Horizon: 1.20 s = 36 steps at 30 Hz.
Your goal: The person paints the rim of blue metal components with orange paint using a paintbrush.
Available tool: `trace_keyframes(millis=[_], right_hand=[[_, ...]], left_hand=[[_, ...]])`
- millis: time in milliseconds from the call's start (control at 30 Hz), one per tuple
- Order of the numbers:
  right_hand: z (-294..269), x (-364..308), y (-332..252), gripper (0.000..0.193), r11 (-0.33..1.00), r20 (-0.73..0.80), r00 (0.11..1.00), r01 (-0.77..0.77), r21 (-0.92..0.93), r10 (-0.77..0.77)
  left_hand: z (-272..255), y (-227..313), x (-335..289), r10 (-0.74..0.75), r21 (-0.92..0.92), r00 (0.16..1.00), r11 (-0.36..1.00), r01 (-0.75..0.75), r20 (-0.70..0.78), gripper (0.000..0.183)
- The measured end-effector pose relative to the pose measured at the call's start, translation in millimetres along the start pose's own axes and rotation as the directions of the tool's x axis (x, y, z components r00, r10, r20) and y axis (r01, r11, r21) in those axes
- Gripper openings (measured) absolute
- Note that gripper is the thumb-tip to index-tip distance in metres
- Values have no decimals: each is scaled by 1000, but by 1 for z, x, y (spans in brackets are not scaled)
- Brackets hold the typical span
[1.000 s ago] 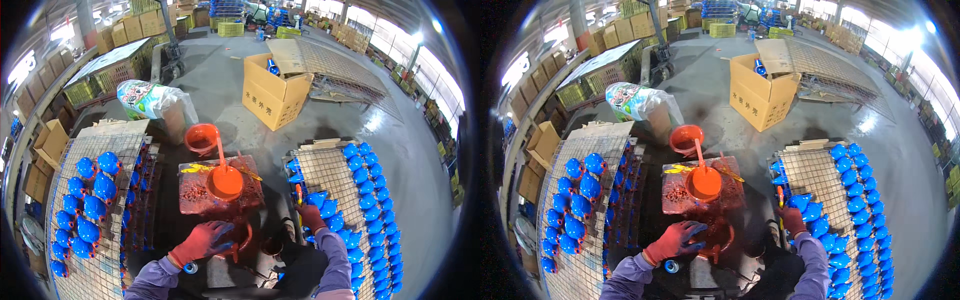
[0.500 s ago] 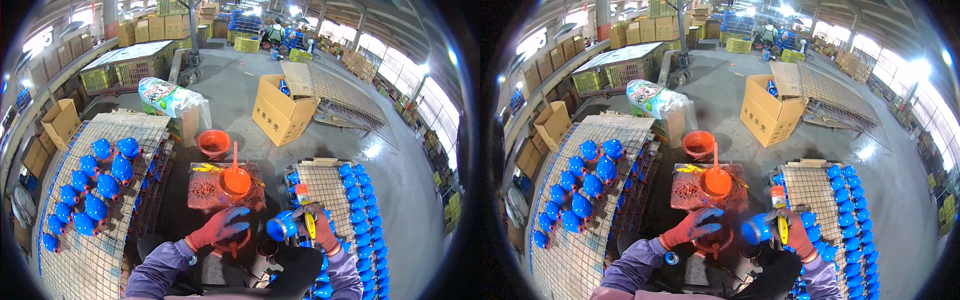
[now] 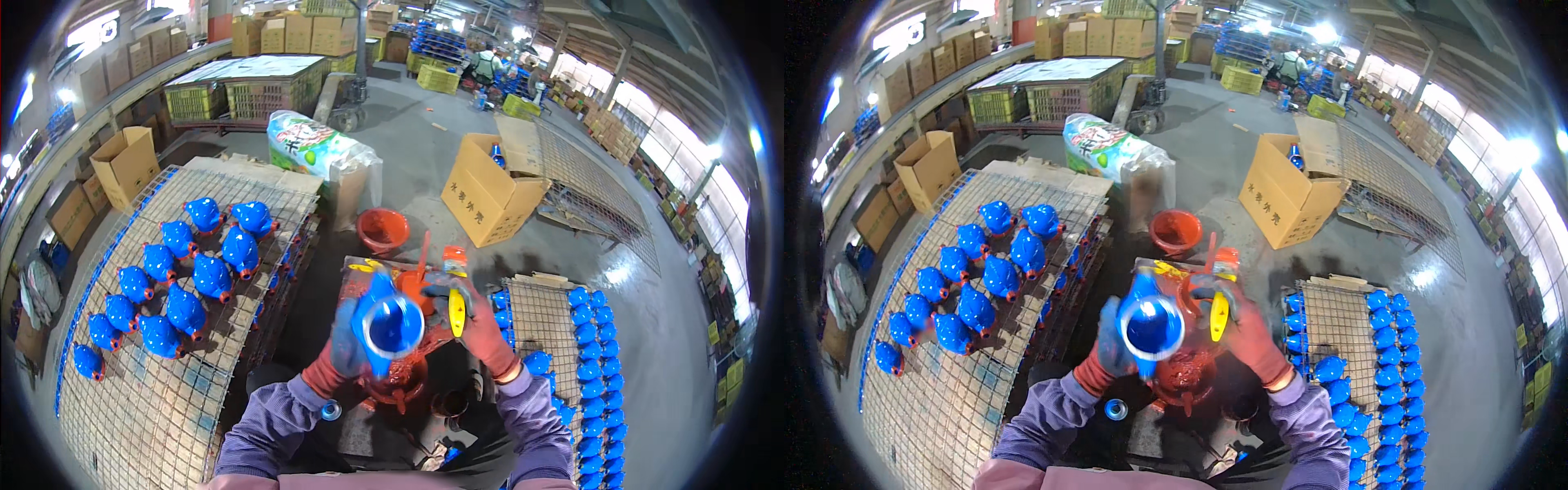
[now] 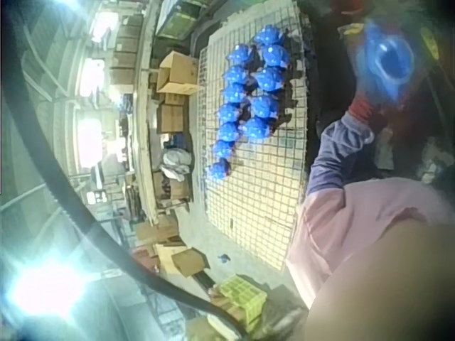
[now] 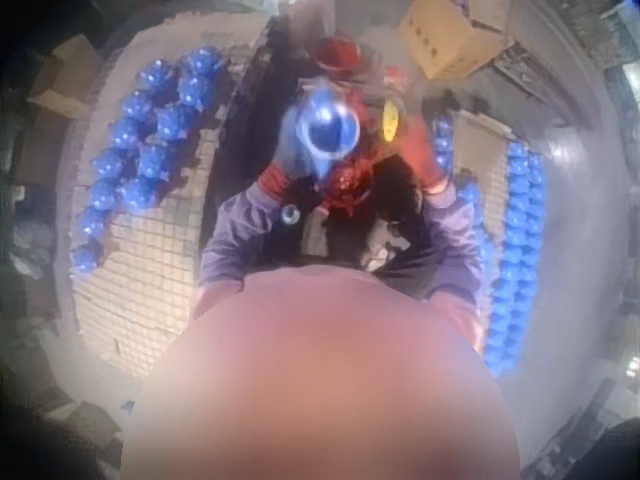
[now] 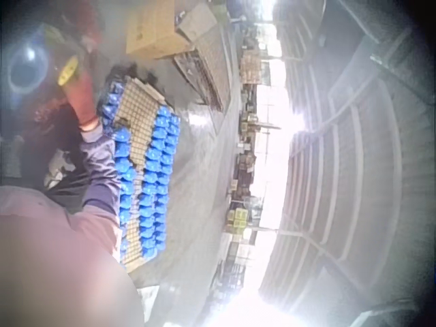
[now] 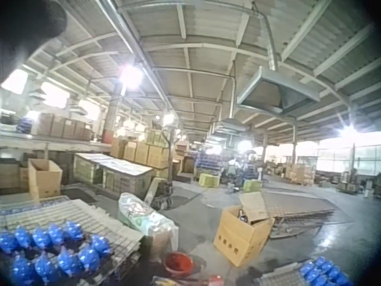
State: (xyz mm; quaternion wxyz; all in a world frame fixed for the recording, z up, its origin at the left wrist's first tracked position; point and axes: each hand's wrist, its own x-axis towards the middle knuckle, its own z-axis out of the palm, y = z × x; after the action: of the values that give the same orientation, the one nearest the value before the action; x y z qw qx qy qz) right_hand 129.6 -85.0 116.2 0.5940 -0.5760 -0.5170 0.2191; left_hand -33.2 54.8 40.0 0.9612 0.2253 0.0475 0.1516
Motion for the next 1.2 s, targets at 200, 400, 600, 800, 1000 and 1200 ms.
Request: trace_keyframes(millis=[200,400,600,800,1000,1200], right_hand=[[-21,-12,32,41,241,150,972,104,-965,180],[-36,-14,102,24,836,-140,989,-33,-548,-52],[-33,-12,144,19,862,-391,818,-495,-107,421],[-30,-4,190,19,774,-418,814,-547,-319,403],[-20,-3,200,26,745,-432,818,-548,-381,380],[-32,-13,175,22,743,-213,976,-168,-648,34]], left_hand=[[-11,64,0,352,-219,925,923,-317,143,91],[-29,60,-6,295,-332,940,916,-227,170,92],[-27,63,6,363,-155,862,932,-329,354,74],[-14,51,6,327,-128,945,936,-328,-33,78],[-30,56,15,346,-117,935,934,-337,71,75],[-36,29,15,779,731,521,122,-672,349,48]])
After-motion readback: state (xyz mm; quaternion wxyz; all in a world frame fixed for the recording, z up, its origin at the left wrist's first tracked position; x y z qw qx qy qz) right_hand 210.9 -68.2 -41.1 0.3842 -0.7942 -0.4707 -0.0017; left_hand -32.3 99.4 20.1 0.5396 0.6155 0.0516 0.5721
